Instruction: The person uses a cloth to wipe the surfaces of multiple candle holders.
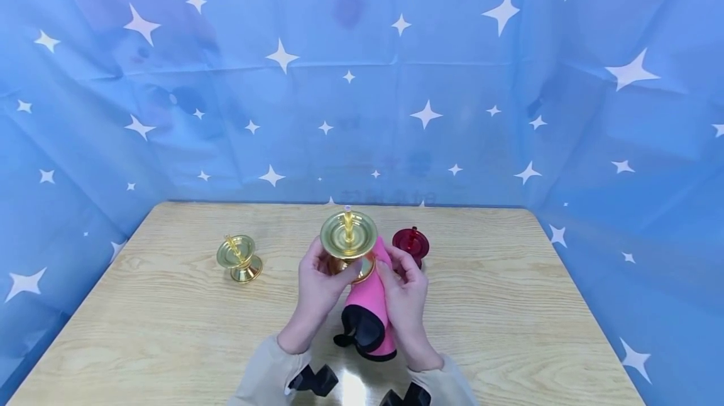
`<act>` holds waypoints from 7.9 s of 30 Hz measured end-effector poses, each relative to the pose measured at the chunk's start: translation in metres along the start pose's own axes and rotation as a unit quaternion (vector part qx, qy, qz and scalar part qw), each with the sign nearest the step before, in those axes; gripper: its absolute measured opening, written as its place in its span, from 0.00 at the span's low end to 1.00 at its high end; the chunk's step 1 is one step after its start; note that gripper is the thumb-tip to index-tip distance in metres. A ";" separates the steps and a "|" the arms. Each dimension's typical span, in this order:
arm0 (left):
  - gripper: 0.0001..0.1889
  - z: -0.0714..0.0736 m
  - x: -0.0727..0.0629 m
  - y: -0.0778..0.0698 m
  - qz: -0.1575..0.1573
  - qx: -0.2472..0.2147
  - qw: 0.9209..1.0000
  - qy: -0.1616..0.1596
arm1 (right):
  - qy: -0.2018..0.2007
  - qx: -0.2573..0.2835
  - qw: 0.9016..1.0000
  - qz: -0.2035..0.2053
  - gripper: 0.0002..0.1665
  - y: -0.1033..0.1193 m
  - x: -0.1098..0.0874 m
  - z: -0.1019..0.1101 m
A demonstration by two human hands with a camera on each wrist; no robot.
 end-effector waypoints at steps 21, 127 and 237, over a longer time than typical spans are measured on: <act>0.23 0.035 0.019 -0.010 -0.049 0.096 0.992 -0.058 | -0.018 0.012 1.000 0.003 0.13 0.018 0.001 0.017; 0.28 0.108 0.029 0.111 0.125 0.306 0.940 -0.090 | -0.041 0.009 0.999 0.001 0.13 0.027 0.008 0.037; 0.17 0.199 0.027 0.063 0.050 0.287 0.935 -0.201 | -0.035 0.046 0.998 0.004 0.11 0.025 0.008 0.033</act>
Point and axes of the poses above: each hand's wrist, its own x-axis towards the middle knuckle, its own z-axis out of the back of the hand, y = z × x, the point moved 2 cm from there along x, towards the middle knuckle, and after that the axes turned 5 degrees about -y, right-handed, at the moved point
